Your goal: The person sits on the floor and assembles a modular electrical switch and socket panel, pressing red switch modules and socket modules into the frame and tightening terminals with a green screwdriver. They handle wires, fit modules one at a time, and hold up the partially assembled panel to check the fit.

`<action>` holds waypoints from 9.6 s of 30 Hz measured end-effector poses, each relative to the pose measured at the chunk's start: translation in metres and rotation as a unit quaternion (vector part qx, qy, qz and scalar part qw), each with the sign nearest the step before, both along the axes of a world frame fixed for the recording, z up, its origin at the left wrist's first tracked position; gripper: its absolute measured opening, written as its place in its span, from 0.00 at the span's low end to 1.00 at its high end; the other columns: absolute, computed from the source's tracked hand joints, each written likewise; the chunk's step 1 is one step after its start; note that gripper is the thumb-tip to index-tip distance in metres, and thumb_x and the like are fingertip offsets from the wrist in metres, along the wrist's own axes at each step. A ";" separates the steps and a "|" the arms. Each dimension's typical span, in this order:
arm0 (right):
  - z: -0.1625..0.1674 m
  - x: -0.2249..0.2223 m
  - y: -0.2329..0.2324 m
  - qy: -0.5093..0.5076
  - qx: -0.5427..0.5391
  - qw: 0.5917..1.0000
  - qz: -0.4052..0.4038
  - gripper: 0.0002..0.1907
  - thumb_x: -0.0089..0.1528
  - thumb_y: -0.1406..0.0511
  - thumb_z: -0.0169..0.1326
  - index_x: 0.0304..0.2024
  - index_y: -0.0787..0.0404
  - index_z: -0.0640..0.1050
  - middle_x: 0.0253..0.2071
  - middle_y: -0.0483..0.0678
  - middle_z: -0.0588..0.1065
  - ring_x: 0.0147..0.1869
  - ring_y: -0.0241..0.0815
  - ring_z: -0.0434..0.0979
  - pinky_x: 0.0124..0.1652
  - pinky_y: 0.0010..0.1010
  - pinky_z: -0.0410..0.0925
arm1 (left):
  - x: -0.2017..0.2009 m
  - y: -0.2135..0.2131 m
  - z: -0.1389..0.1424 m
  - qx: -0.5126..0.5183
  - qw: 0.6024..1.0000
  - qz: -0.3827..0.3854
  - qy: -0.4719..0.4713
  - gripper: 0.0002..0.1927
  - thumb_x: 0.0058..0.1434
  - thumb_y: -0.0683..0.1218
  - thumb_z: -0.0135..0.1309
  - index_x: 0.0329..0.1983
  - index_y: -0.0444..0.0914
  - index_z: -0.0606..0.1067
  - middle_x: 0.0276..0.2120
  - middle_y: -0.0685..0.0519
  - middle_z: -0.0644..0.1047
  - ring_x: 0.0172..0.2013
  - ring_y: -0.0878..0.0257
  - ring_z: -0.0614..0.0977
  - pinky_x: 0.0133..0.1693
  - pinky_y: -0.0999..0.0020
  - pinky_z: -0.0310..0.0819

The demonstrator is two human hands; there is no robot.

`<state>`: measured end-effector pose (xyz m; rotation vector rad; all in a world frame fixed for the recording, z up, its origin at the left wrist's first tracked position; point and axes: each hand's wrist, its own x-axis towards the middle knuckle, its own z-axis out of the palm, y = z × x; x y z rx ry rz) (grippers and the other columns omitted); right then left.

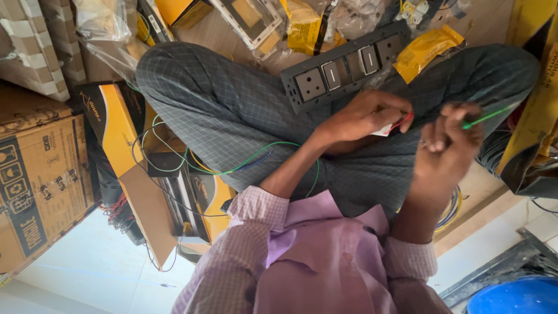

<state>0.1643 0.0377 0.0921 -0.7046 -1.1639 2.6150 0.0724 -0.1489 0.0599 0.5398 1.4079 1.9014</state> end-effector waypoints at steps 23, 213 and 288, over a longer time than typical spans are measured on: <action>0.026 -0.008 -0.035 -0.221 0.303 0.919 0.124 0.09 0.67 0.65 0.64 0.46 0.63 0.80 0.32 0.40 0.72 0.24 0.25 0.61 0.23 0.18 0.52 | 0.000 0.000 0.027 -0.198 0.931 0.129 0.278 0.10 0.66 0.46 0.52 0.43 0.34 0.70 0.30 0.42 0.75 0.35 0.40 0.79 0.37 0.48 0.71; 0.033 -0.140 -0.020 -0.058 0.497 0.833 0.236 0.13 0.62 0.68 0.62 0.46 0.70 0.79 0.39 0.47 0.77 0.38 0.31 0.75 0.36 0.23 0.67 | -0.067 -0.032 -0.099 -0.360 0.845 0.286 0.272 0.10 0.55 0.46 0.56 0.39 0.39 0.79 0.36 0.42 0.81 0.41 0.41 0.81 0.43 0.47 0.74; -0.017 -0.063 -0.031 -0.006 0.393 0.916 0.083 0.14 0.75 0.76 0.60 0.59 0.69 0.69 0.53 0.54 0.76 0.53 0.42 0.84 0.49 0.31 0.81 | -0.054 -0.037 -0.046 -0.400 0.783 0.305 0.366 0.16 0.58 0.49 0.61 0.48 0.41 0.76 0.39 0.46 0.80 0.40 0.45 0.82 0.39 0.47 0.75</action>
